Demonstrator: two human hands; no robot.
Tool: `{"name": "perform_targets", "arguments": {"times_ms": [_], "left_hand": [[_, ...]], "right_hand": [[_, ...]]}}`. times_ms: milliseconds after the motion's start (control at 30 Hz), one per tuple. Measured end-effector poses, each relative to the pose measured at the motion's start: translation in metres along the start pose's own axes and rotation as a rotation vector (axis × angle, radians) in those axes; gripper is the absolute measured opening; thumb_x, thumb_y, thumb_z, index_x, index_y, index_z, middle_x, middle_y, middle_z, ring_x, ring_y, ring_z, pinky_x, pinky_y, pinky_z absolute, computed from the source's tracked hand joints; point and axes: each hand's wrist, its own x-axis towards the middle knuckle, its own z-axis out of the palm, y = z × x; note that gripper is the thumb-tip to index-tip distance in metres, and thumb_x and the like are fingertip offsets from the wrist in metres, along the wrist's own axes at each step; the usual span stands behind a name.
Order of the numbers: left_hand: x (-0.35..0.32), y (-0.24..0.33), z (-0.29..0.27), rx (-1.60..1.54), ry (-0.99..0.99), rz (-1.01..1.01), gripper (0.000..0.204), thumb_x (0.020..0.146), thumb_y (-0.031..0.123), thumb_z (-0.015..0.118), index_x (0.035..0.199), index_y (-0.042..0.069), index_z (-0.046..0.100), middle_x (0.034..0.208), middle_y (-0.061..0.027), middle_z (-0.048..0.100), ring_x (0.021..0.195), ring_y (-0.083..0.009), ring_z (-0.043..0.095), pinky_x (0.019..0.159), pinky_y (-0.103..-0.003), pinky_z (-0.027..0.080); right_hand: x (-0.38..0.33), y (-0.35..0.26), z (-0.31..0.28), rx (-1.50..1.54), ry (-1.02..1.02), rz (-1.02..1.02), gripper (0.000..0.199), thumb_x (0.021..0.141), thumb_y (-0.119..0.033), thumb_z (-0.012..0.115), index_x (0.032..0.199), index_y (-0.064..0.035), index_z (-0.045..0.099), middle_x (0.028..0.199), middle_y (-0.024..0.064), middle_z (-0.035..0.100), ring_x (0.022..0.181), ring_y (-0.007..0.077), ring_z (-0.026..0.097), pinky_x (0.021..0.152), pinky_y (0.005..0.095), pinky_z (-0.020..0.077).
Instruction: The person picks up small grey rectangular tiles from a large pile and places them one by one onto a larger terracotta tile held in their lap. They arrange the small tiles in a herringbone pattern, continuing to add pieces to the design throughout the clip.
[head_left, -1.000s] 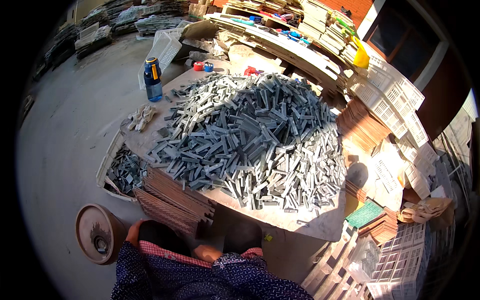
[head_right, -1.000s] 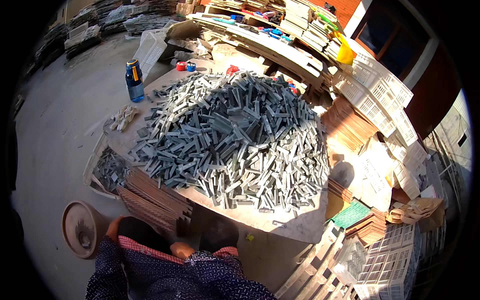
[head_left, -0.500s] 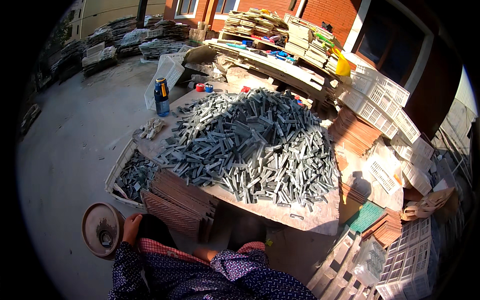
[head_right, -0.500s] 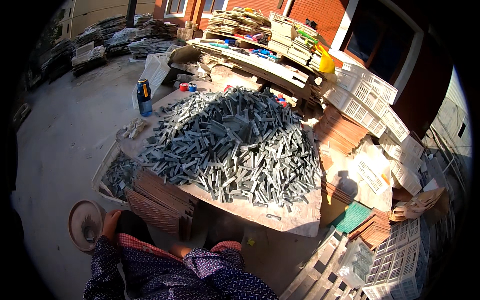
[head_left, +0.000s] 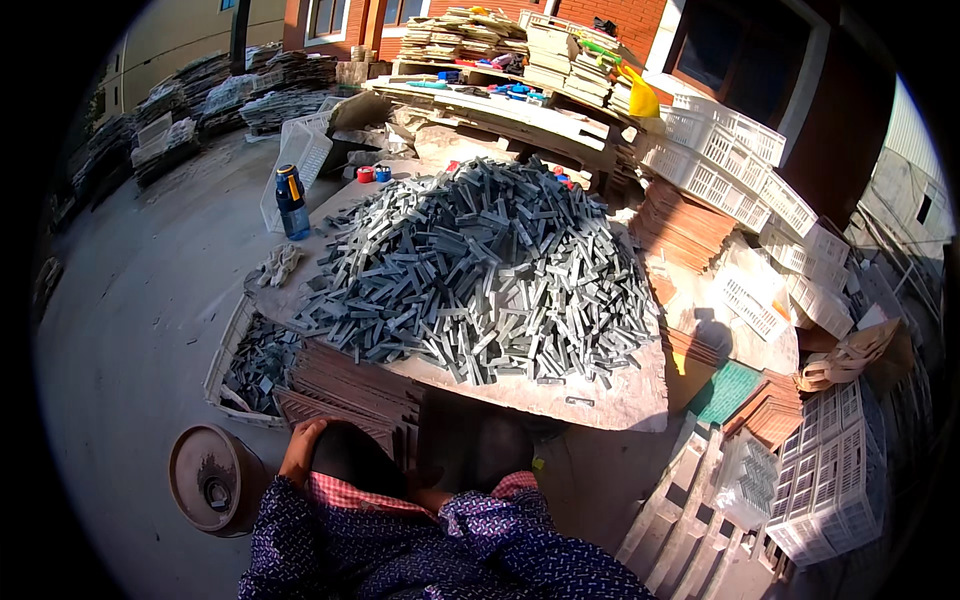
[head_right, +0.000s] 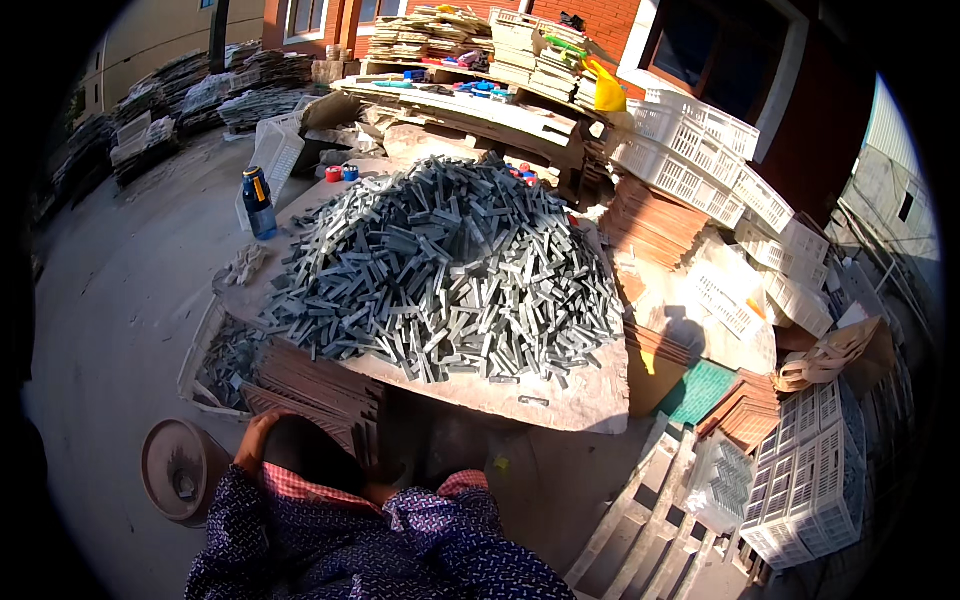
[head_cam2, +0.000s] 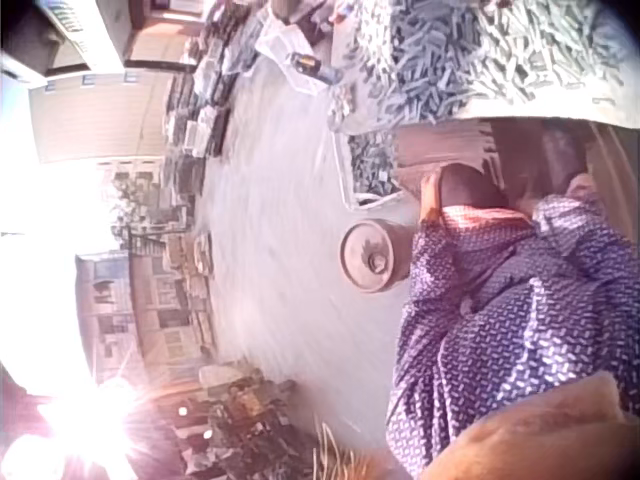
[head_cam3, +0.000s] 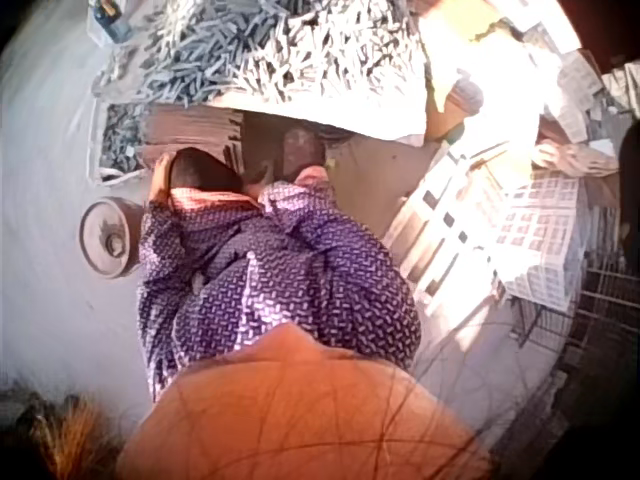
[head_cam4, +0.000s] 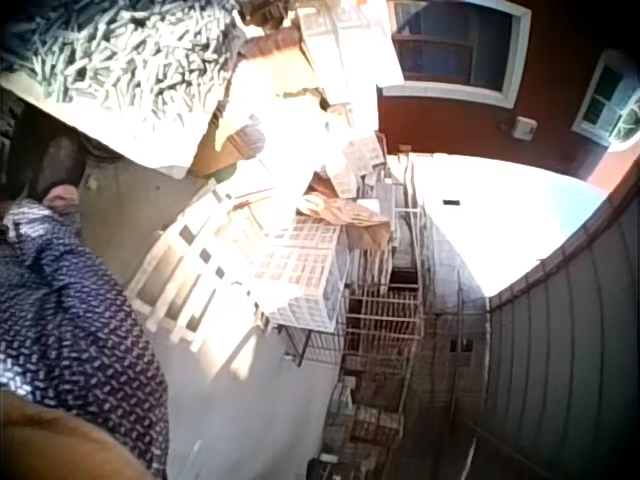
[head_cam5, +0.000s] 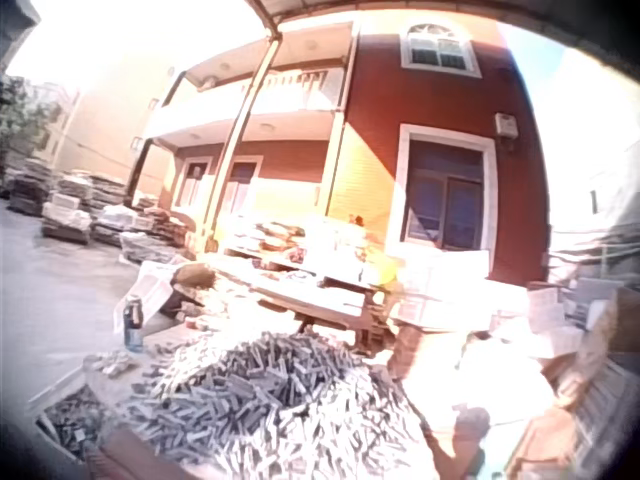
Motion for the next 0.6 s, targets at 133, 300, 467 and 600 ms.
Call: {"name": "perform_targets", "arguments": {"times_ms": [133, 300, 467, 600], "left_hand": [[0.039, -0.021, 0.030, 0.013, -0.068, -0.068, 0.036, 0.091, 0.021, 0.046, 0.110, -0.005, 0.063, 0.106, -0.0129, 0.066, 0.097, -0.0207, 0.062, 0.089, -0.029, 0.046], [0.089, -0.041, 0.073, 0.178, -0.115, -0.180, 0.035, 0.092, 0.022, 0.052, 0.113, -0.004, 0.062, 0.108, -0.0120, 0.066, 0.102, -0.0202, 0.059, 0.093, -0.028, 0.043], [0.112, -0.077, 0.064, 0.202, -0.118, -0.063, 0.040, 0.094, 0.021, 0.051, 0.128, 0.000, 0.051, 0.127, -0.0131, 0.055, 0.116, -0.0222, 0.050, 0.100, -0.031, 0.038], [0.115, -0.172, 0.010, 0.221, 0.017, -0.363, 0.038, 0.094, 0.018, 0.052, 0.129, 0.002, 0.051, 0.127, -0.0129, 0.054, 0.119, -0.0243, 0.049, 0.102, -0.032, 0.035]], "right_hand": [[-0.023, 0.009, 0.001, -0.062, 0.067, 0.048, 0.043, 0.096, -0.032, 0.041, 0.126, -0.0044, 0.055, 0.130, 0.0125, 0.053, 0.118, 0.0249, 0.050, 0.100, 0.0328, 0.0352], [-0.027, 0.013, -0.006, -0.120, 0.117, 0.129, 0.042, 0.096, -0.031, 0.042, 0.125, -0.0042, 0.055, 0.128, 0.0134, 0.054, 0.117, 0.0260, 0.051, 0.099, 0.0335, 0.0360], [-0.003, 0.014, -0.045, -0.144, 0.170, 0.160, 0.041, 0.095, -0.030, 0.042, 0.124, -0.0039, 0.056, 0.126, 0.0142, 0.054, 0.115, 0.0271, 0.051, 0.098, 0.0343, 0.0368], [0.020, 0.021, -0.107, -0.138, 0.224, 0.142, 0.040, 0.095, -0.030, 0.043, 0.123, -0.0037, 0.056, 0.124, 0.0149, 0.055, 0.114, 0.0280, 0.052, 0.097, 0.0350, 0.0374]]}}
